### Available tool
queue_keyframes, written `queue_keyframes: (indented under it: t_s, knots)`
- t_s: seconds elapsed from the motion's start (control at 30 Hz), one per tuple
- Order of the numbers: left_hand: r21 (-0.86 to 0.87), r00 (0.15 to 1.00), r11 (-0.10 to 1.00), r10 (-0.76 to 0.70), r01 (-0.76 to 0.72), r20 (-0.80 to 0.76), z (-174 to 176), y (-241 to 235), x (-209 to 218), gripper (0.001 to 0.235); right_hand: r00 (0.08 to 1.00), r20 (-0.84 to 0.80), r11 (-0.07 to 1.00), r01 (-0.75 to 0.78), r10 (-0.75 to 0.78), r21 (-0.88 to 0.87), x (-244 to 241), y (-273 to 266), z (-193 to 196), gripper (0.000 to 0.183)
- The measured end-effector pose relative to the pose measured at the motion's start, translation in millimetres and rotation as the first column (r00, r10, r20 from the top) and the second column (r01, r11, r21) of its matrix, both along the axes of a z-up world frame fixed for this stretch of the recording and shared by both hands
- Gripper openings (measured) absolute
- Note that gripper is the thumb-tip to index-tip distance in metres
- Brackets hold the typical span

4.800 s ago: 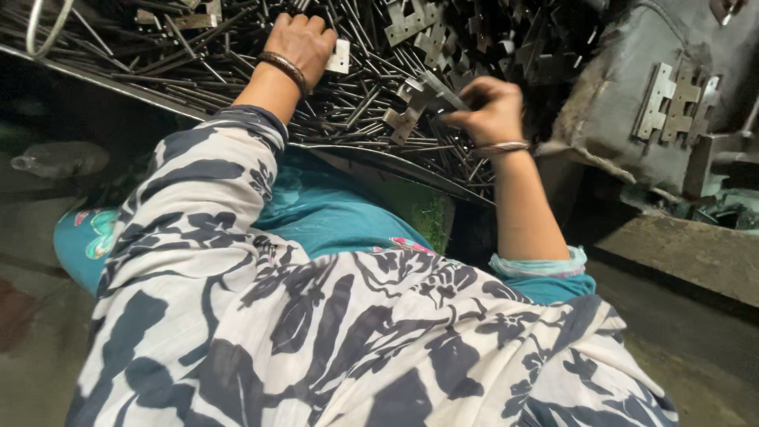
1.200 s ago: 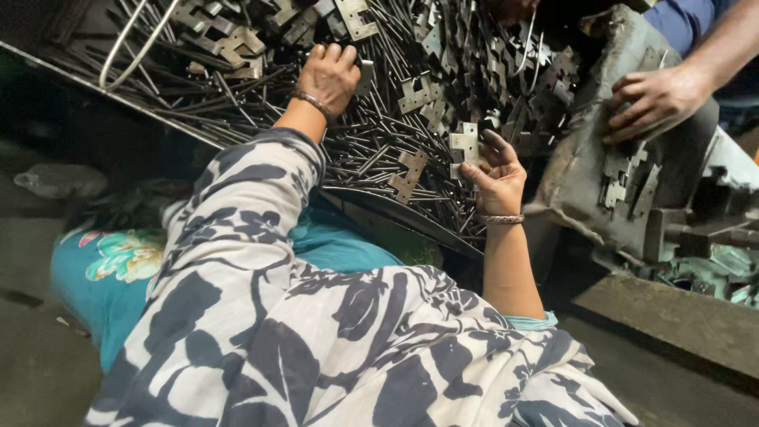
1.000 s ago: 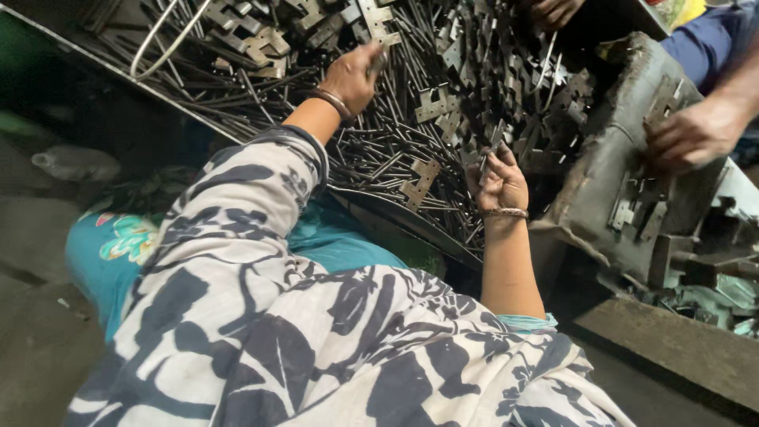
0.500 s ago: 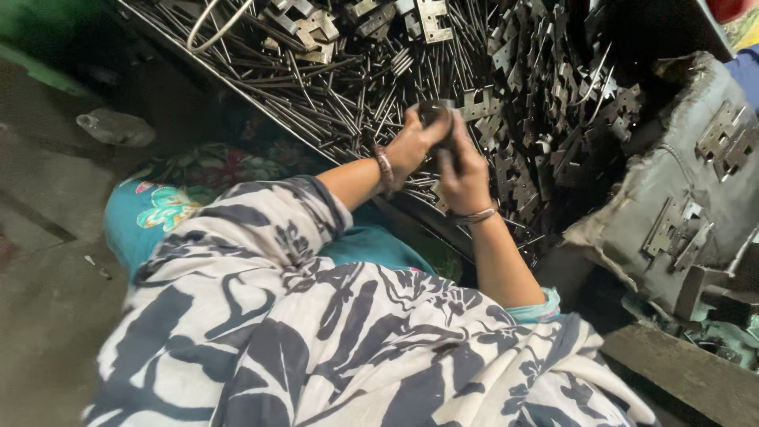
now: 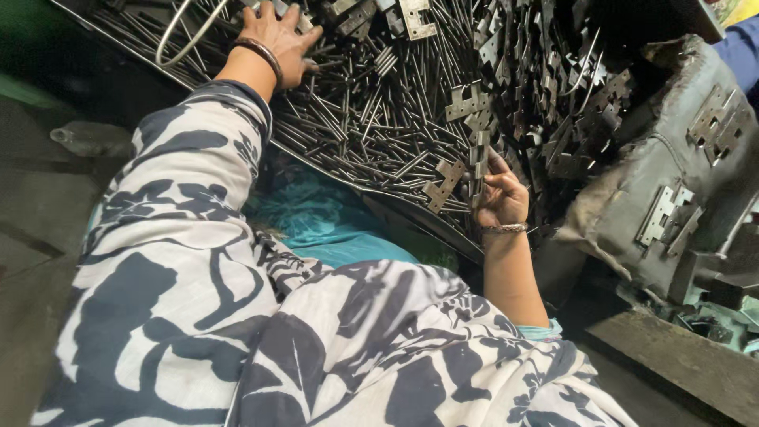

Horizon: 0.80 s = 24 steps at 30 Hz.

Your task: The person picks up metal brackets from a bin of rods and other components, wipes a few parts with a cloth, and moves them.

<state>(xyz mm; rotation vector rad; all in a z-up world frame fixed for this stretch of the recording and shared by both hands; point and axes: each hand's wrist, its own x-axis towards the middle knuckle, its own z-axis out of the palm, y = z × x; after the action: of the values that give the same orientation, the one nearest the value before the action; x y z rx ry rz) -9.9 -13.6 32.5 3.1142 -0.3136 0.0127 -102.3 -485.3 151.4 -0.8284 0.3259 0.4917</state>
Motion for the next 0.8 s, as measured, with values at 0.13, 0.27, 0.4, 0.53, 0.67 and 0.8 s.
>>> queue_keyframes:
  t_s: [0.13,0.27,0.4,0.53,0.67,0.8]
  knots:
    - [-0.032,0.968,0.996,0.073,-0.083,-0.241,12.3,-12.9,4.9,0.067,1.000,-0.027,1.000,-0.001,0.001,0.001,1.6,1.3,1.3,0.069]
    - [-0.038,0.892,0.960,0.242,-0.277,-0.381,51.2,-30.8,8.0,0.073,1.000,0.004,1.000,-0.021,0.021,0.005,0.4,0.5,0.6,0.071]
    - [-0.033,0.832,0.967,0.198,-0.251,-0.517,67.9,-22.6,27.7,0.094,1.000,-0.020,0.998,0.004,-0.005,-0.057,-2.1,-1.9,1.5,0.070]
    - [-0.001,0.889,0.996,0.083,-0.094,-0.450,46.7,11.9,30.2,0.073,0.998,-0.037,0.994,0.043,-0.047,-0.101,-5.5,-11.5,6.0,0.071]
    - [-0.047,0.953,0.988,0.132,-0.150,-0.273,12.2,37.5,21.7,0.059,0.992,-0.068,0.988,0.100,-0.109,-0.117,-7.9,-22.6,3.5,0.072]
    - [-0.082,0.907,0.955,0.241,-0.285,-0.346,19.9,20.0,21.3,0.103,0.988,-0.076,0.978,0.121,-0.136,-0.170,-9.6,-26.0,-1.6,0.070]
